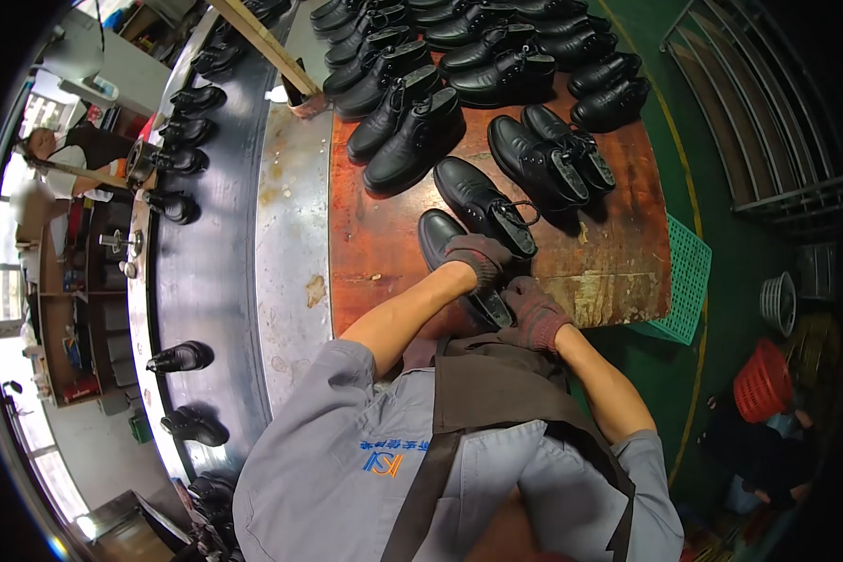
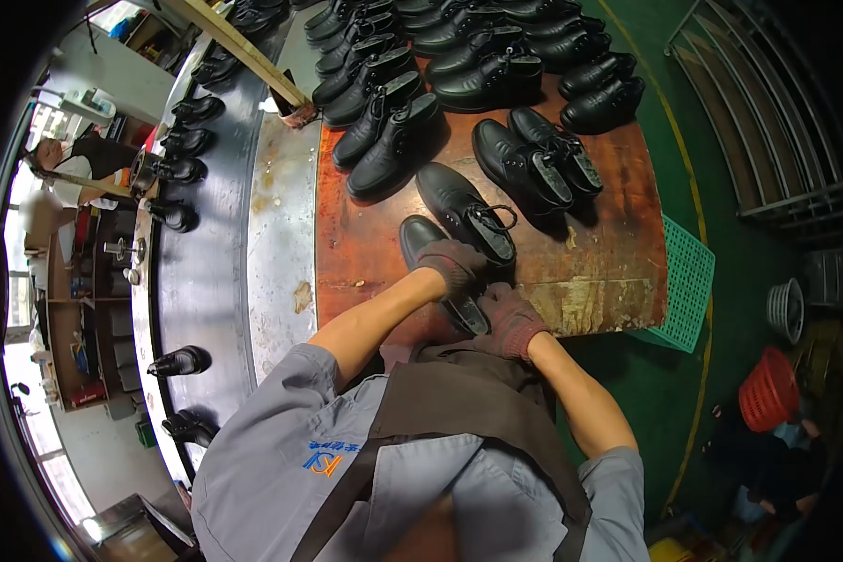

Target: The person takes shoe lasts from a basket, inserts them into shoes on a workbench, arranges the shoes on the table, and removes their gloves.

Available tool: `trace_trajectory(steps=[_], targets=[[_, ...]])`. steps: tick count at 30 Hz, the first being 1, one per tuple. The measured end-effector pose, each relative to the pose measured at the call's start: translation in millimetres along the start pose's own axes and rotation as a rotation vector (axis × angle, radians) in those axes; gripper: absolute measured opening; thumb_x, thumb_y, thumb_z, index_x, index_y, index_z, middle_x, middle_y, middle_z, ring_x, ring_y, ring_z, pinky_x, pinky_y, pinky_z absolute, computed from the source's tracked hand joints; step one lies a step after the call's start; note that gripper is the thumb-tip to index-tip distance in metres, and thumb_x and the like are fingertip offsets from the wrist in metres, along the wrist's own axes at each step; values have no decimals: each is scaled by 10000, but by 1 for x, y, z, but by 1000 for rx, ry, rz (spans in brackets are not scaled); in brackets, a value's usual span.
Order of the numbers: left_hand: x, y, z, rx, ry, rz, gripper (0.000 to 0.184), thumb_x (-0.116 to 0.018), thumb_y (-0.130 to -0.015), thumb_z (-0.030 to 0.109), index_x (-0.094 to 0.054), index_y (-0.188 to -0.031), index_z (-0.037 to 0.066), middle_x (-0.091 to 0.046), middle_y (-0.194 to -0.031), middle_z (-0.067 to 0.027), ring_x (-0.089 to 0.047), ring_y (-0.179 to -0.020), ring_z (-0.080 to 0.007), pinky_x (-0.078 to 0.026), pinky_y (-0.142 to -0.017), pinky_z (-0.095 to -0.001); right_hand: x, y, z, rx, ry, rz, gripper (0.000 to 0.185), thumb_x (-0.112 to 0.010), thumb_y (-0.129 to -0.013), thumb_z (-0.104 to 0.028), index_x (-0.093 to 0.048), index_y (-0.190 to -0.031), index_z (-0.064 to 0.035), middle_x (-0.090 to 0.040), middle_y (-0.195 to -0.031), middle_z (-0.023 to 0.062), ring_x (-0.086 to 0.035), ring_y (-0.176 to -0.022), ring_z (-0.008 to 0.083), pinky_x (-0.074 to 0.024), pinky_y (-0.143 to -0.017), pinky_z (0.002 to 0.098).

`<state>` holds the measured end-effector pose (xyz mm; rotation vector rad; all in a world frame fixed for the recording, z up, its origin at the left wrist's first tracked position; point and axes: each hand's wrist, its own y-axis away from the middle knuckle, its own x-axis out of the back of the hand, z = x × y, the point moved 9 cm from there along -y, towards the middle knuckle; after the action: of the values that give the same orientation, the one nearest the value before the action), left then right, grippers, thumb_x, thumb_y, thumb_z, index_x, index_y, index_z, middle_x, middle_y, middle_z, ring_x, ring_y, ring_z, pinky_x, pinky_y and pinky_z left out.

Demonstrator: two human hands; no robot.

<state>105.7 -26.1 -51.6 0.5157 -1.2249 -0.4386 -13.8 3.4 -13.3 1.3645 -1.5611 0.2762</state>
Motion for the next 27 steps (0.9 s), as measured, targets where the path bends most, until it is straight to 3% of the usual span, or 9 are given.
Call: trace_trajectory(steps=[2,5,7,10,12,17,21,24,27], targets=[[3,-17,-21,-18,44,80,365,-696,-865,240,-722,-1204,106,-729,-1162,-193,-714,-1081,-364,-586,-874,-470,13,2,-3,-83,-84,107,570,-775,-762,-354,-639,-1246,-86,-410,-1471,207,-448,-1338,404,-430,-1094,472],[34,-22,-62,-50,202,192,328,-748,-804,188,-734,-1115,88,-736,-1080,-206,-731,-1009,-344,-591,-822,-441,32,-10,4,-162,28,538,661,-849,-689,-407,-658,-1237,-91,-338,-1551,213,-322,-1427,433,-353,-1140,511],[40,-28,-71,-33,107,88,351,-766,-801,245,-742,-1117,94,-739,-1018,-208,-726,-1022,-336,-577,-861,-430,34,-39,2,-214,85,464,616,-848,-690,-403,-669,-1200,-108,-284,-1595,198,-220,-1477,438,-279,-1174,529],[66,22,-74,41,604,100,475,-781,-797,301,-699,-1227,118,-718,-1123,-216,-694,-1107,-336,-540,-964,-442,47,-42,-6,-310,72,405,566,-852,-689,-392,-683,-1163,-132,-211,-1637,197,-136,-1513,444,-236,-1197,533],[72,46,-90,-100,390,293,541,-743,-852,399,-651,-1294,101,-664,-1259,-205,-650,-1185,-331,-517,-1004,-420,46,-37,1,-399,-36,381,550,-860,-665,-404,-698,-1124,-146,-170,-1646,209,-104,-1513,462,-274,-1187,532],[35,17,-123,-226,-281,344,542,-672,-890,308,-559,-1407,189,-344,-1617,-167,-356,-1480,-375,-372,-1178,-456,43,-58,16,-262,-79,339,562,-852,-654,-389,-704,-1098,-78,-177,-1626,224,-239,-1446,493,-318,-1164,545],[20,-25,-103,-195,-200,191,403,-579,-964,315,-613,-1350,207,-262,-1656,-178,-254,-1531,-383,-289,-1223,-458,40,-65,48,-88,-104,295,583,-794,-685,-425,-674,-1177,-137,-206,-1620,220,-259,-1441,488,-367,-1148,523],[4,-62,-118,-312,-233,199,372,-505,-1006,421,-675,-1280,235,-219,-1674,-195,-204,-1549,-385,-190,-1258,-487,101,-57,102,-271,83,572,632,-830,-680,-426,-658,-1211,-130,-204,-1619,226,-260,-1438,501,-374,-1143,531],[23,-54,-100,-297,-294,98,358,-505,-1005,420,-702,-1229,222,-217,-1673,-199,-209,-1545,-394,-192,-1252,-513,171,-42,139,-713,-12,680,710,-877,-665,-426,-642,-1267,-132,-199,-1619,231,-260,-1438,508,-374,-1151,532]])
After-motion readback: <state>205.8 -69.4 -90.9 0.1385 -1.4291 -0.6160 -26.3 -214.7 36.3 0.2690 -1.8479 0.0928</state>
